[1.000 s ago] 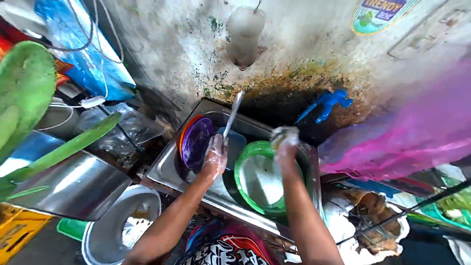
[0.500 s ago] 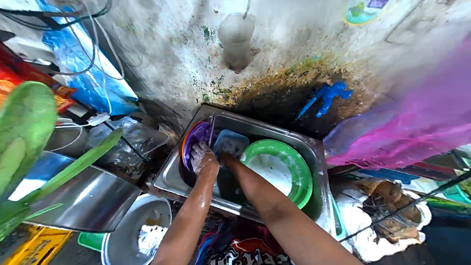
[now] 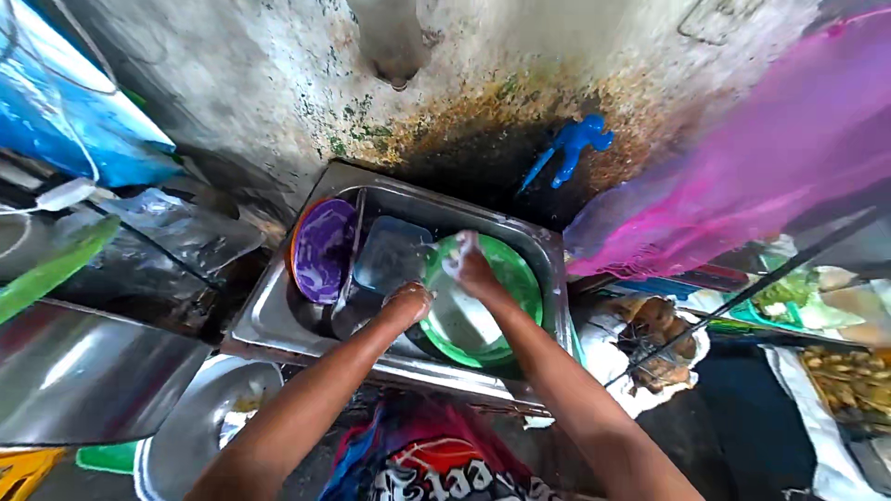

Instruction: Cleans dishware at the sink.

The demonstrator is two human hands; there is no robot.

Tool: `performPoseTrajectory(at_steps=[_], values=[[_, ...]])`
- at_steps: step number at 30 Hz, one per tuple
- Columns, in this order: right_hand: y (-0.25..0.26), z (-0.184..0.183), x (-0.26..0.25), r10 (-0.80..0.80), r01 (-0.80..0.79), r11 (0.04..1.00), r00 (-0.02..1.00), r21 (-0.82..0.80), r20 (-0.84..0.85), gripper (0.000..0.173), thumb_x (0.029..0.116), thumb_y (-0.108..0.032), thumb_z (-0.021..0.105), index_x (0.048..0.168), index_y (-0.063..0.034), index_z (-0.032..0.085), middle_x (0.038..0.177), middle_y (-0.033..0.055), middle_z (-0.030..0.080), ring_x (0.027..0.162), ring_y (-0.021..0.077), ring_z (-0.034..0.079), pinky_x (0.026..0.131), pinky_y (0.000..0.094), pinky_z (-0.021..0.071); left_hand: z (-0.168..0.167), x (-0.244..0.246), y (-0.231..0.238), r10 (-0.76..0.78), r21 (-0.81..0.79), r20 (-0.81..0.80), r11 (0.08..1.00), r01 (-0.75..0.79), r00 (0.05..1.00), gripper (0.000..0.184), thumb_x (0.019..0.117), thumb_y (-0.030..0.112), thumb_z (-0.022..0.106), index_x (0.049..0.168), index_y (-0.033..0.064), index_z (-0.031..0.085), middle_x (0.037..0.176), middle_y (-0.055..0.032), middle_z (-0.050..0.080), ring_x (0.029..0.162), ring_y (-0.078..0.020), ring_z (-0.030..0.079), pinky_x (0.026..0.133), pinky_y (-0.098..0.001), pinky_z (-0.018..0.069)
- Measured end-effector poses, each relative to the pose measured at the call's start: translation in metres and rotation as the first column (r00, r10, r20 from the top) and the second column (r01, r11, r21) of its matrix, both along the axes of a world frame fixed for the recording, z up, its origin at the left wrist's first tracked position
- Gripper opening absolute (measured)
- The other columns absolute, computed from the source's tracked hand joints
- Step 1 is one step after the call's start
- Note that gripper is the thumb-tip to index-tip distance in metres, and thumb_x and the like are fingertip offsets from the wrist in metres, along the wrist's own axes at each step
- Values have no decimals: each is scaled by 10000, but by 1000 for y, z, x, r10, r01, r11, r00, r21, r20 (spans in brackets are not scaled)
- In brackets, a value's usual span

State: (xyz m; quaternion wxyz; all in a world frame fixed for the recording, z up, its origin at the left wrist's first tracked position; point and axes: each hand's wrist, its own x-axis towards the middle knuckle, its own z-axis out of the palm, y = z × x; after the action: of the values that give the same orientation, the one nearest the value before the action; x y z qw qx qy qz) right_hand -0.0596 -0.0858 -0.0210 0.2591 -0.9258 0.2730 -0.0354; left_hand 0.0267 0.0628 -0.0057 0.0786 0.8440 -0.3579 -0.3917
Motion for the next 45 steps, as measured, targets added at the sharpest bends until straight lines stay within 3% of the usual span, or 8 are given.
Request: performPoseTrajectory(at_steps=[7,15,19,22,26,30,35,45], values=[[27,-47,-89,128,-135,990,729,42,-672,659,961,-312,664,1542,-93,443,1568,260,410,1414,456,442,1123,628,407,-21,21,-14,58,-199,18,979,-53,998,478,1052,235,509,1429,-58,494,1427,-256,552,1356,-387,522,1118,-551,428],[0,-22,-90,-346,376,916,917,140,-197,695,944,-241,651,1560,-79,373,1380,232,598,1245,374,612,1056,557,498,9,17,-15,210,-606,-174,747,-273,962,416,981,250,614,1354,67,607,1203,-203,682,1152,-323,652,1015,-539,507],[8,5,-110,-653,551,703,750,450,102,632,1006,-191,599,1548,2,338,1381,249,579,1228,309,610,1043,474,503,26,-6,-2,15,-689,190,714,122,982,366,985,233,609,1291,46,679,1209,-212,704,1134,-399,671,988,-603,509],[13,4,-124,-815,542,447,574,712,75,608,1016,-180,578,1537,-40,298,1253,215,621,1040,269,679,851,434,598,-10,-23,0,208,-758,648,269,594,732,222,941,199,569,904,77,751,879,-135,757,706,-317,734,565,-470,581],[22,4,-126,-898,418,229,439,879,25,324,1051,-194,569,1297,16,554,961,154,684,776,203,686,703,360,603,-31,-22,0,319,-674,711,56,736,627,255,994,212,543,874,75,721,819,-124,718,656,-275,691,533,-409,548],[20,-2,-130,-836,528,505,494,682,237,587,952,-227,726,1411,13,450,1151,208,681,1008,266,702,921,442,589,-13,-47,-2,372,-872,489,216,439,789,201,916,102,584,884,-56,704,812,-224,723,687,-353,726,586,-482,568],[1,-16,-112,-552,549,831,833,92,20,486,911,-233,751,1360,-118,602,1356,253,574,1223,441,585,993,623,519,2,-30,-13,386,-700,-182,595,-395,904,467,920,119,659,1356,-20,565,1248,-235,658,1176,-321,637,1022,-529,497],[-22,-58,-67,-333,351,936,880,-8,-338,573,999,-156,582,1531,-17,421,1518,288,453,1404,456,448,1150,604,389,3,-2,-9,256,-377,-101,884,-275,961,567,1032,204,538,1546,18,389,1432,-253,555,1335,-372,543,1118,-538,427]])
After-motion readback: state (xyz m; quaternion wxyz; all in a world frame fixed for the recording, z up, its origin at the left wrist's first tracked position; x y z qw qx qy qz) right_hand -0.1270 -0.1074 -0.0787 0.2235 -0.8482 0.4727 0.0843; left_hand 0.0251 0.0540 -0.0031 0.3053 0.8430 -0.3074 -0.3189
